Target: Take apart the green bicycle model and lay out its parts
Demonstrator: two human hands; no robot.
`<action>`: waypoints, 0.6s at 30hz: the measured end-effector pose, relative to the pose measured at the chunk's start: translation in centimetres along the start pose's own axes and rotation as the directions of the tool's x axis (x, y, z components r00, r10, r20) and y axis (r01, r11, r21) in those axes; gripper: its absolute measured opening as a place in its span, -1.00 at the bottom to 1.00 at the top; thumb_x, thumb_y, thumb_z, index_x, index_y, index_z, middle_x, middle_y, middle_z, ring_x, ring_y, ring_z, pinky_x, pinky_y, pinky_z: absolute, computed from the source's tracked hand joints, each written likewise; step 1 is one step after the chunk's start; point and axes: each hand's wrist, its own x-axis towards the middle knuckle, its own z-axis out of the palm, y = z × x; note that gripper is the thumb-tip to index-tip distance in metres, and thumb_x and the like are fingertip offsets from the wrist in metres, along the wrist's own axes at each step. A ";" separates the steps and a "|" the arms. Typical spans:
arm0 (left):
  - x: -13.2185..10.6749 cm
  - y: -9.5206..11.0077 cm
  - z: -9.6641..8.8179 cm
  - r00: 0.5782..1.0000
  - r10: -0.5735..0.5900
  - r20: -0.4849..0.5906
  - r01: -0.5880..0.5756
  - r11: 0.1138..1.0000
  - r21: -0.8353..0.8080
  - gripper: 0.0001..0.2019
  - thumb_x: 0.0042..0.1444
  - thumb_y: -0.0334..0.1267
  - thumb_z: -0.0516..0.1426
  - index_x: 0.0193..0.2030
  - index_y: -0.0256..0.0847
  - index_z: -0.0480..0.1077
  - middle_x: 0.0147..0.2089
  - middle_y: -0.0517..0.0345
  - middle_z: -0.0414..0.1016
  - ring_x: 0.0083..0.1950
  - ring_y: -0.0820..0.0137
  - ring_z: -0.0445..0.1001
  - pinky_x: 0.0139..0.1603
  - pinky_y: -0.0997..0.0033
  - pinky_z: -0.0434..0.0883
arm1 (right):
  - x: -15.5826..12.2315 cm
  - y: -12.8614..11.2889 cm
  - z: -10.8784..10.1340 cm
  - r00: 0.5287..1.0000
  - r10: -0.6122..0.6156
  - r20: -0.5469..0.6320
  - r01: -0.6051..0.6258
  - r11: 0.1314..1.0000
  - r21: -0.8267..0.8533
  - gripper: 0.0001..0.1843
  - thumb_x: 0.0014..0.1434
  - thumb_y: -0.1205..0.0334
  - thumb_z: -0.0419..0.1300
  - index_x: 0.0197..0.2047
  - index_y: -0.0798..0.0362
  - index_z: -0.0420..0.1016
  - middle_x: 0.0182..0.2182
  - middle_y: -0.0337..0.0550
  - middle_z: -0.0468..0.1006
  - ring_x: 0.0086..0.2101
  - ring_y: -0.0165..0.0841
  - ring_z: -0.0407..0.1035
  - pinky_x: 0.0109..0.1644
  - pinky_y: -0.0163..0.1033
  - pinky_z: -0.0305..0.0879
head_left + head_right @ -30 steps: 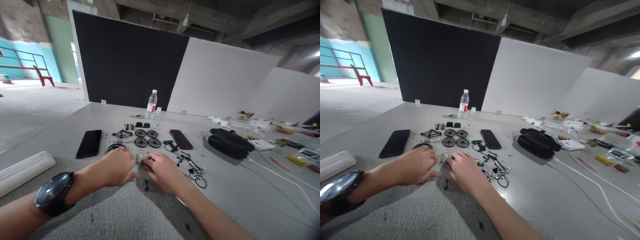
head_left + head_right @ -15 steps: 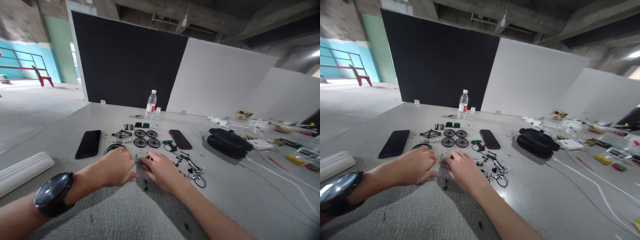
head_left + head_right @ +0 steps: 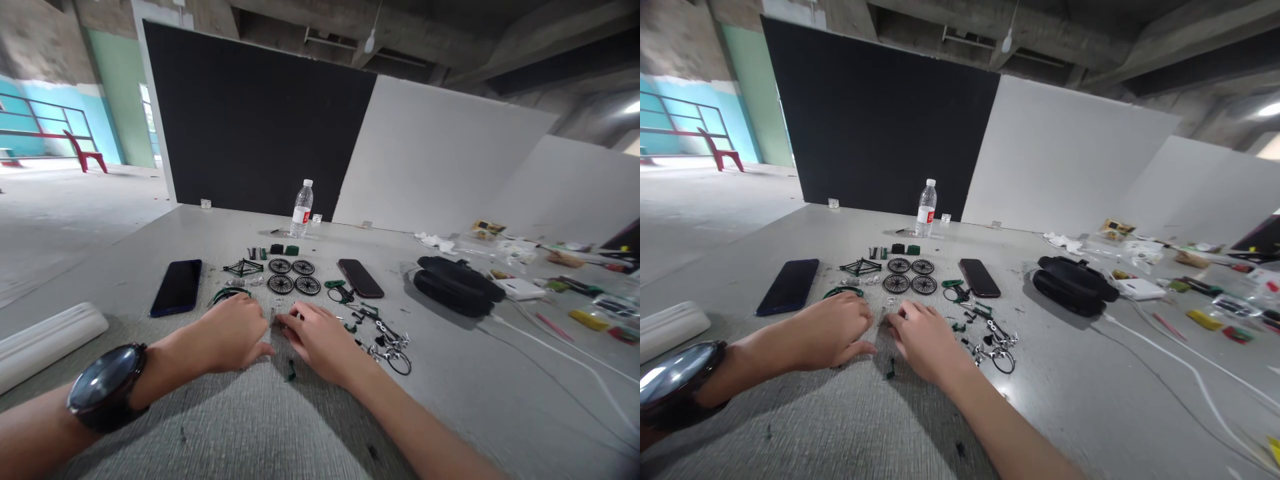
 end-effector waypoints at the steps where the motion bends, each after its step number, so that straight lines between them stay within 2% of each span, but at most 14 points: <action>1: 0.0 0.0 0.0 1.000 -0.002 0.010 0.002 1.000 0.000 -0.66 0.25 0.00 0.18 -0.20 -0.31 0.53 -0.24 -0.07 0.57 -0.19 0.17 0.51 -0.09 0.18 0.35 | 0.0 0.0 0.0 1.000 0.001 0.001 -0.001 1.000 0.001 -0.77 0.34 0.27 0.11 0.02 -0.02 0.51 -0.18 -0.09 0.48 -0.20 -0.28 0.36 -0.15 -0.17 0.27; 9: 0.0 -0.2 0.2 0.999 0.019 -0.045 -0.019 1.000 -0.003 -0.71 0.23 -0.06 0.20 -0.26 -0.29 0.52 -0.29 -0.02 0.56 -0.24 0.23 0.50 -0.12 0.22 0.35 | 0.1 -0.1 0.1 1.000 0.000 -0.004 0.000 1.000 0.001 -0.77 0.34 0.28 0.10 0.03 -0.02 0.48 -0.17 -0.08 0.48 -0.20 -0.27 0.36 -0.18 -0.18 0.28; 18: 0.0 -0.1 0.3 1.000 -0.004 0.004 0.004 0.999 -0.045 -0.67 0.26 -0.05 0.18 -0.21 -0.34 0.53 -0.25 -0.10 0.57 -0.19 0.15 0.51 -0.06 0.12 0.35 | 0.1 -0.1 0.3 1.000 0.002 -0.011 -0.003 1.000 -0.012 -0.80 0.34 0.28 0.11 -0.01 -0.01 0.48 -0.17 -0.08 0.47 -0.22 -0.28 0.35 -0.21 -0.20 0.28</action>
